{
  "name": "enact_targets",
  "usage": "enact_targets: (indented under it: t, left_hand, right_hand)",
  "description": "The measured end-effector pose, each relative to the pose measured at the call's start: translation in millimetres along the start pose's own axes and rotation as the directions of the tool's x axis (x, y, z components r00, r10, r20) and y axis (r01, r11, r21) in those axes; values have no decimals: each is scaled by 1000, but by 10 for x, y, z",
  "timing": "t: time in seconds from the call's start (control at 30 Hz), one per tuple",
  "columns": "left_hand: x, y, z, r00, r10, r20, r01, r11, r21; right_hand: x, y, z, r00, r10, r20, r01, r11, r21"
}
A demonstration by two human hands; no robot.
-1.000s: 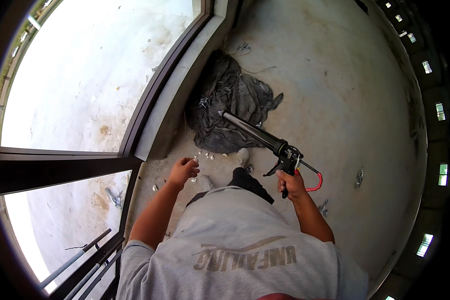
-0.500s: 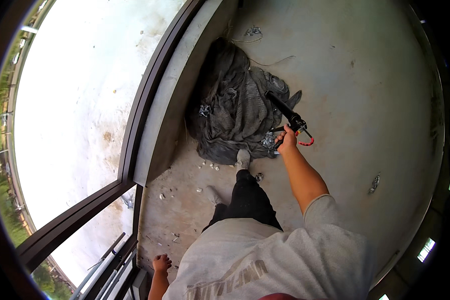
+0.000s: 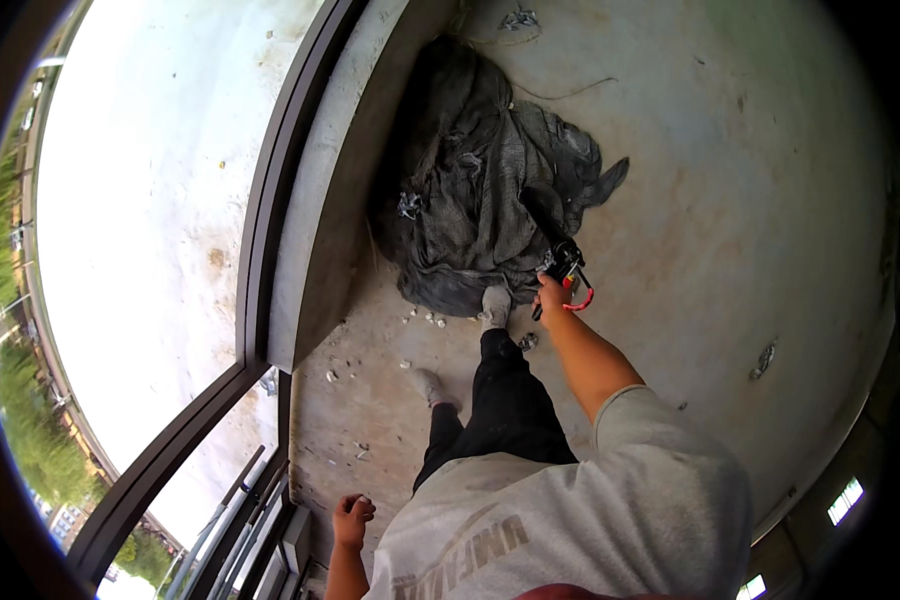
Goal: The person applies sealant along the interior edges of large glass window frames using a caulking gun. They move along the window line, apply sealant to vertical and horizontal joints, and replace the sealant cartridge mid-task.
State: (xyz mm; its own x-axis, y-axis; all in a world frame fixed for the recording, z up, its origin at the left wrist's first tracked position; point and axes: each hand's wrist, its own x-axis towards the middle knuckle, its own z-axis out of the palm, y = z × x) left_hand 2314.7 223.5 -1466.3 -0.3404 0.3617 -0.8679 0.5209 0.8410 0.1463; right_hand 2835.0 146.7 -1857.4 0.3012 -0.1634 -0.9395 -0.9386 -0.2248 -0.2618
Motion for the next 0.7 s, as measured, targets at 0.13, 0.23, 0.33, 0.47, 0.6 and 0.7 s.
enact_targets:
  t: [0.13,0.23,0.33,0.47,0.6,0.7]
  left_hand:
    - [-36,5,45,1000,16,-1,-16,1000,8]
    - [1,1,49,999,50,21,-50,999,16]
    - [-10,93,78,996,80,25,-80,997,-13]
    - [-117,101,119,995,101,28,-101,995,4]
    - [-155,-29,24,994,111,16,-111,994,20]
    - [-143,-71,-19,994,105,14,-105,994,33]
  right_hand:
    - [-325,-617,-336,789,-397,470,547,106,-830]
    - [-525,-1035,-292,634,-190,750,490,-651,-579]
    - [-431,-980,-116,629,19,777,439,-834,-334]
    - [-819,-894,166,616,25,787,422,-854,-303]
    - [-870,-779,166,686,-312,657,552,-366,-749]
    - [-718,-662,200,899,-271,345,417,772,-480]
